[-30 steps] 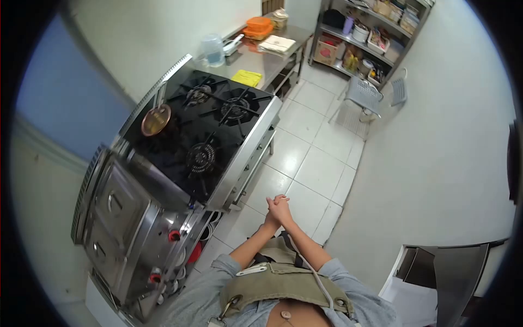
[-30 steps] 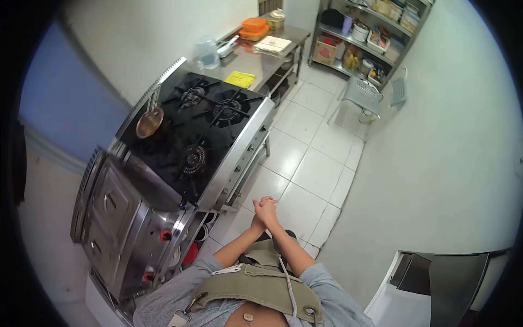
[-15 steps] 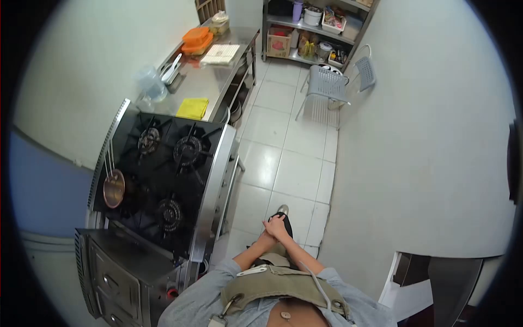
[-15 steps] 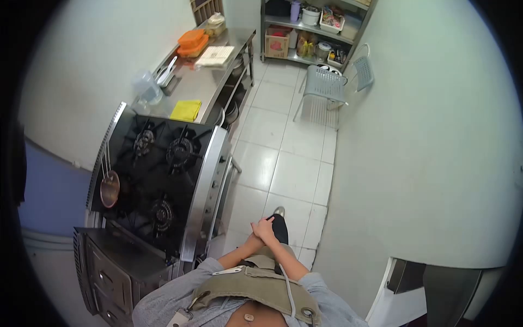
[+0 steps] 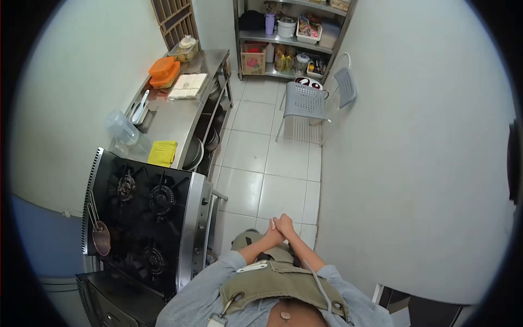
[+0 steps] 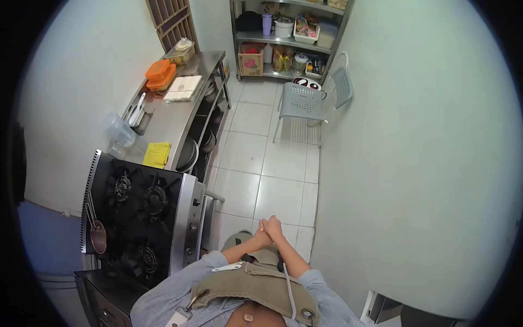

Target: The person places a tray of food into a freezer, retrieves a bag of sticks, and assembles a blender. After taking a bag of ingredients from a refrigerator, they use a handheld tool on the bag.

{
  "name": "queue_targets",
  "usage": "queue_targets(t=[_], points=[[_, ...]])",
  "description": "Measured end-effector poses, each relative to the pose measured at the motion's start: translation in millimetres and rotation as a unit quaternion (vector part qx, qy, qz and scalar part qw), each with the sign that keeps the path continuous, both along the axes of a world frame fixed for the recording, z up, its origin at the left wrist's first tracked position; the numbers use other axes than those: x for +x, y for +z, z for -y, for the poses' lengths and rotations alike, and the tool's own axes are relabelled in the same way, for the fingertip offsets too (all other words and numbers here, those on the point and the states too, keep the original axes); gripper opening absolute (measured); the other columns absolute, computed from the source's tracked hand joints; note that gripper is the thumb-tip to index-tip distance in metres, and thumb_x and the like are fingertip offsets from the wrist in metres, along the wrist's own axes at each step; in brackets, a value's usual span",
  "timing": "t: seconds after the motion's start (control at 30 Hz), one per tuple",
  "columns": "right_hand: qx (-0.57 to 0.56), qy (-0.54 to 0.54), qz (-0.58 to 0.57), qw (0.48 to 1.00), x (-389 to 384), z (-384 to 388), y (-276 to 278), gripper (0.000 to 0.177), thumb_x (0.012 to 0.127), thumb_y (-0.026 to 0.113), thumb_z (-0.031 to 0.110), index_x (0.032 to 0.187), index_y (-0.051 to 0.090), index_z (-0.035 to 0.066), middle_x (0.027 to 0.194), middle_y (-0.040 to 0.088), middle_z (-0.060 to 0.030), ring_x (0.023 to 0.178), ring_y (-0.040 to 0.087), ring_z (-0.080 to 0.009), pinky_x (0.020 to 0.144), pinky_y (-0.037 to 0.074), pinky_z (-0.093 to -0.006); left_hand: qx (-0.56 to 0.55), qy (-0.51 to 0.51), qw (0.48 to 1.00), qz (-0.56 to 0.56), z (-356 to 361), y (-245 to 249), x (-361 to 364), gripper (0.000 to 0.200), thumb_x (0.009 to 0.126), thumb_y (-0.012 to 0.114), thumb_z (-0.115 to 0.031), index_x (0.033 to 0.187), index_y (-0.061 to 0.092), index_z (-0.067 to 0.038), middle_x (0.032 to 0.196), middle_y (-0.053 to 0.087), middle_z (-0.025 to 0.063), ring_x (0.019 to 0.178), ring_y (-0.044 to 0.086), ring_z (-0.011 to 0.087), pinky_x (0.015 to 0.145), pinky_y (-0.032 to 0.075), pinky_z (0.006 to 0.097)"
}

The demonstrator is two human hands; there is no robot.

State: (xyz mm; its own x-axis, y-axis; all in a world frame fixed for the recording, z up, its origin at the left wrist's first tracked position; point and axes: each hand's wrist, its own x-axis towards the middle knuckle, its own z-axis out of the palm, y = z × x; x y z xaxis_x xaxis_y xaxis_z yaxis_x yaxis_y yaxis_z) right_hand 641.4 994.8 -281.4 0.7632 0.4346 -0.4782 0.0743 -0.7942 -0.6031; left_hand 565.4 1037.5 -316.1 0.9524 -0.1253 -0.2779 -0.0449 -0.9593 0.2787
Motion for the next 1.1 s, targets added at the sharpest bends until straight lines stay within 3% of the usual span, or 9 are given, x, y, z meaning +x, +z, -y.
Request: queue_targets(t=[0.17, 0.27, 0.47, 0.57, 0.7, 0.73, 0.8, 0.83, 1.1], points=[[0.007, 0.052, 0.065, 0.996, 24, -23, 16, 0.036, 0.081, 0.054, 0.034, 0.093, 0.054, 0.000, 0.094, 0.059, -0.0229, 0.088, 0.059, -0.0373, 0.072, 0.048, -0.0493, 0.046, 0.075, 0.972, -0.216, -58, 63, 49, 0.064, 0.081, 0.046, -0.045, 0.135, 0.033, -0.012, 0.134, 0.041, 0.0117, 0.126, 0.035, 0.0335, 0.095, 0.015, 0.0695], [-0.035, 0.045, 0.094, 0.994, 78, -24, 17, 0.032, 0.081, 0.052, 0.033, 0.094, 0.054, 0.004, 0.099, 0.054, -0.0239, 0.090, 0.055, -0.0415, 0.075, 0.046, -0.0502, 0.021, 0.270, 0.932, -0.242, -126, 9, 68, 0.073, 0.077, 0.051, -0.042, 0.138, 0.027, -0.009, 0.132, 0.041, 0.0196, 0.120, 0.040, 0.0411, 0.097, 0.019, 0.0654], [-0.316, 0.095, -0.165, 0.929, 208, 58, -132, 0.047, 0.081, 0.046, 0.036, 0.111, 0.056, 0.001, 0.116, 0.053, -0.0231, 0.112, 0.049, -0.0363, 0.093, 0.041, -0.0429, -0.231, 0.490, 0.776, -0.322, -285, -129, 73, 0.068, 0.082, 0.040, -0.048, 0.133, 0.036, -0.004, 0.131, 0.038, 0.0281, 0.122, 0.038, 0.0391, 0.102, 0.031, 0.0412], [-0.324, 0.116, -0.137, 0.929, 245, 120, -276, 0.046, 0.081, 0.046, 0.036, 0.112, 0.057, 0.003, 0.116, 0.054, -0.0224, 0.108, 0.053, -0.0338, 0.091, 0.043, -0.0393, -0.286, 0.430, 0.776, -0.362, -354, -80, 106, 0.063, 0.082, 0.044, -0.047, 0.127, 0.043, -0.003, 0.124, 0.046, 0.0229, 0.112, 0.046, 0.0363, 0.093, 0.038, 0.0437], [-0.201, 0.143, -0.242, 0.938, 365, 24, -115, 0.040, 0.082, 0.045, 0.033, 0.106, 0.059, 0.004, 0.103, 0.061, -0.0183, 0.092, 0.061, -0.0303, 0.077, 0.049, -0.0421, -0.317, 0.270, 0.805, -0.423, -422, -90, 162, 0.056, 0.081, 0.050, -0.046, 0.116, 0.055, -0.002, 0.113, 0.057, 0.0179, 0.097, 0.056, 0.0329, 0.081, 0.046, 0.0472], [-0.166, -0.031, -0.260, 0.951, 386, -9, -100, 0.036, 0.082, 0.045, 0.031, 0.103, 0.059, 0.006, 0.096, 0.063, -0.0148, 0.084, 0.062, -0.0266, 0.068, 0.050, -0.0416, -0.275, 0.170, 0.845, -0.427, -444, -108, 185, 0.054, 0.080, 0.051, -0.045, 0.111, 0.058, -0.001, 0.109, 0.059, 0.0180, 0.092, 0.058, 0.0322, 0.078, 0.047, 0.0481], [-0.090, -0.229, -0.282, 0.927, 427, -67, -74, 0.033, 0.084, 0.042, 0.030, 0.104, 0.058, 0.009, 0.092, 0.062, -0.0101, 0.077, 0.060, -0.0219, 0.066, 0.047, -0.0417, -0.248, 0.395, 0.791, -0.397, -480, -136, 256, 0.046, 0.077, 0.050, -0.038, 0.093, 0.064, 0.003, 0.091, 0.063, 0.0236, 0.084, 0.061, 0.0351, 0.080, 0.046, 0.0421], [-0.052, -0.254, -0.288, 0.922, 451, -95, -66, 0.033, 0.086, 0.040, 0.030, 0.108, 0.056, 0.011, 0.097, 0.060, -0.0088, 0.080, 0.057, -0.0209, 0.072, 0.045, -0.0424, -0.260, 0.368, 0.844, -0.292, -499, -144, 292, 0.037, 0.083, 0.045, -0.028, 0.090, 0.060, 0.006, 0.078, 0.061, 0.0172, 0.063, 0.060, 0.0246, 0.061, 0.050, 0.0358], [0.040, -0.270, -0.360, 0.892, 629, -262, -102, 0.030, 0.084, 0.046, 0.032, 0.108, 0.054, 0.015, 0.096, 0.057, -0.0040, 0.085, 0.058, -0.0190, 0.075, 0.044, -0.0432, -0.463, 0.400, 0.784, -0.102, -581, -111, 593, 0.030, 0.085, 0.049, -0.026, 0.099, 0.057, 0.000, 0.077, 0.061, 0.0089, 0.070, 0.057, 0.0170, 0.065, 0.046, 0.0308]])
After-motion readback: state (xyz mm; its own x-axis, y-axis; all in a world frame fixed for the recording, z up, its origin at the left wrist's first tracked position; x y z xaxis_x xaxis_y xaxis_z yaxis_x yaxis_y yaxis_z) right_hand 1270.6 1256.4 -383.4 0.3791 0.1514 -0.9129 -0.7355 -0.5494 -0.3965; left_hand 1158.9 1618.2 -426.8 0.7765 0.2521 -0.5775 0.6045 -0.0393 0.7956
